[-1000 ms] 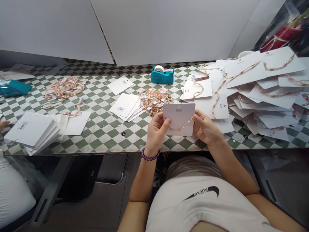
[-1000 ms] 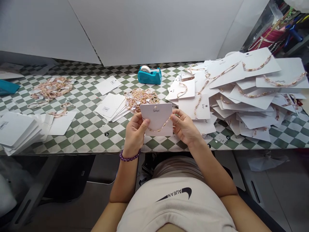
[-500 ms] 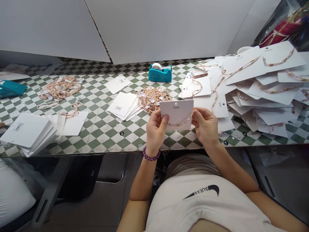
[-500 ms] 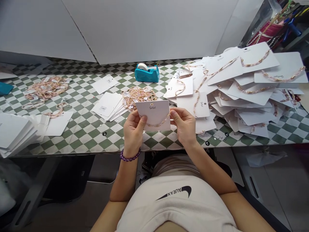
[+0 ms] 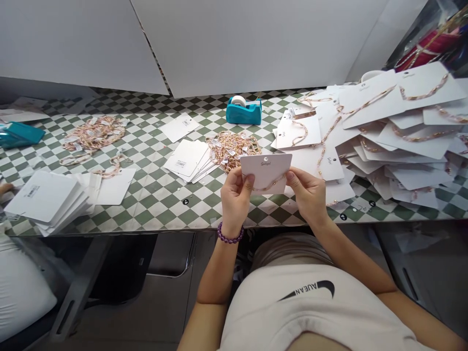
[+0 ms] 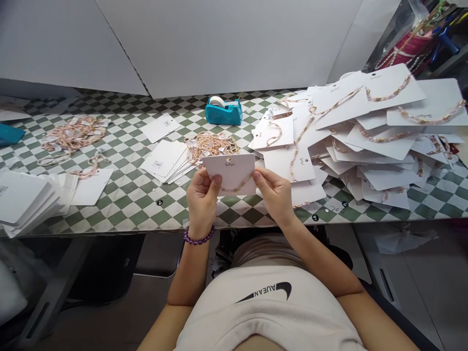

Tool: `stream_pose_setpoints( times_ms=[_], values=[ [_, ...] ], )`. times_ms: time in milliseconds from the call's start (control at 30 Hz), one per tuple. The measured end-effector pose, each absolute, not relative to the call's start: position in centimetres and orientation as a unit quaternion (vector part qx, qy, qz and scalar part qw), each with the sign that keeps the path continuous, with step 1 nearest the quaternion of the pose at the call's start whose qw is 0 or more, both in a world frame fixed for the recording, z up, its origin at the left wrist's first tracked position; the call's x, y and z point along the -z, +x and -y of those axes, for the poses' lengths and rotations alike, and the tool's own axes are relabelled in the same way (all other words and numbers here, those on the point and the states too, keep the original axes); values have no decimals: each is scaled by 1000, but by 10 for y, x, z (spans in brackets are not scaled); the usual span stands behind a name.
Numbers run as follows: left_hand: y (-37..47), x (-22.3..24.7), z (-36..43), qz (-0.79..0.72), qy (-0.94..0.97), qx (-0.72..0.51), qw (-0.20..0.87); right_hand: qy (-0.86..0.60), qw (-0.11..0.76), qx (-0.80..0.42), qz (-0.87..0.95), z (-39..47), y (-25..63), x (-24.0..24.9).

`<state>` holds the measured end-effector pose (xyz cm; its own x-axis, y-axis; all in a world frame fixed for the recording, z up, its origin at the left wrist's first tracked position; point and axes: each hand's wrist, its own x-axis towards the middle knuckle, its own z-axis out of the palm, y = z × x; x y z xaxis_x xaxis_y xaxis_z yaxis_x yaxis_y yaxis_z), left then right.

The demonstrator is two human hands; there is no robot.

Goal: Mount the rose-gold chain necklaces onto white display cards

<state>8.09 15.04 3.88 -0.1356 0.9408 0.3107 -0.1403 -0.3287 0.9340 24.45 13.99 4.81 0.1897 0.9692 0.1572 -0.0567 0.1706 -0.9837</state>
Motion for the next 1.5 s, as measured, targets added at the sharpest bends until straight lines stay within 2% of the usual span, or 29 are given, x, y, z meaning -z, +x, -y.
stream_pose_setpoints(
  times_ms=[133,367,500,733,867,1067,1233,1367,1500],
  values=[
    [82,-40,-149,-394,504,-643,420,-486,584,-430,488,-140,245,-47],
    [86,-41,-148,-388,505,-642,426,-446,639,-449,437,-143,243,-44],
    [84,-39,-148,-395,514,-618,445,-462,622,-464,430,-141,244,-44],
    [82,-41,-146,-329,483,-580,567,-477,610,-401,489,-137,243,-46],
    [82,-46,-147,-345,434,-594,583,-472,603,-395,508,-133,240,-48],
    [81,-44,-148,-381,481,-580,536,-490,617,-361,499,-136,240,-46],
    [73,-45,-141,-441,608,-508,421,-504,642,-275,507,-121,235,-49],
    [69,-58,-127,-357,694,-486,393,-388,574,-208,690,-104,224,-57],
    [63,-71,-117,-348,667,-514,412,-261,504,-178,804,-103,221,-67]
  ],
)
